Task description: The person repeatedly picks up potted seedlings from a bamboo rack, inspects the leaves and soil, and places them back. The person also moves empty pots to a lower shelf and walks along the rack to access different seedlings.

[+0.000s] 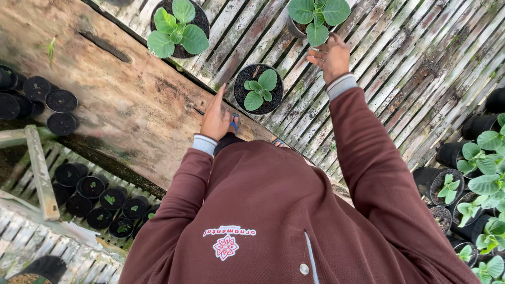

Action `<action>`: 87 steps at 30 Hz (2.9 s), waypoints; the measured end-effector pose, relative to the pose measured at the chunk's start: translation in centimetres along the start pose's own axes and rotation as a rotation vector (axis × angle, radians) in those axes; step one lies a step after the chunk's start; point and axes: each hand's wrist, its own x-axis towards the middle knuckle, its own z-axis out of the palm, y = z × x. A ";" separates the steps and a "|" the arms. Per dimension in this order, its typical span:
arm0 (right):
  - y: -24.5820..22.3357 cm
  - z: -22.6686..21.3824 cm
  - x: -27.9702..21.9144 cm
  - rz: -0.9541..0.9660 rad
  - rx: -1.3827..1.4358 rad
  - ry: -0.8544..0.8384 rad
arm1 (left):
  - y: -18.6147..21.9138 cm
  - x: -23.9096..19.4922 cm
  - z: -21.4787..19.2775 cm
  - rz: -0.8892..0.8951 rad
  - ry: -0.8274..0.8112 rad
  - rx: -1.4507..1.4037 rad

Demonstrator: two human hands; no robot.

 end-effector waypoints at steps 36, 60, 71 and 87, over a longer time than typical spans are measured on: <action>-3.4 -5.2 8.9 0.067 -0.069 -0.052 | -1.9 -0.7 -1.5 -0.195 0.048 0.039; -7.1 -3.0 18.4 -0.068 -0.021 0.023 | -0.9 -2.4 -0.2 -0.433 0.088 0.127; -7.7 -4.1 14.0 0.031 0.062 0.084 | 2.5 -0.7 -2.3 -0.258 0.249 0.096; 13.7 -19.4 -25.5 0.090 0.237 0.554 | 16.6 12.4 1.4 0.451 -0.268 -0.394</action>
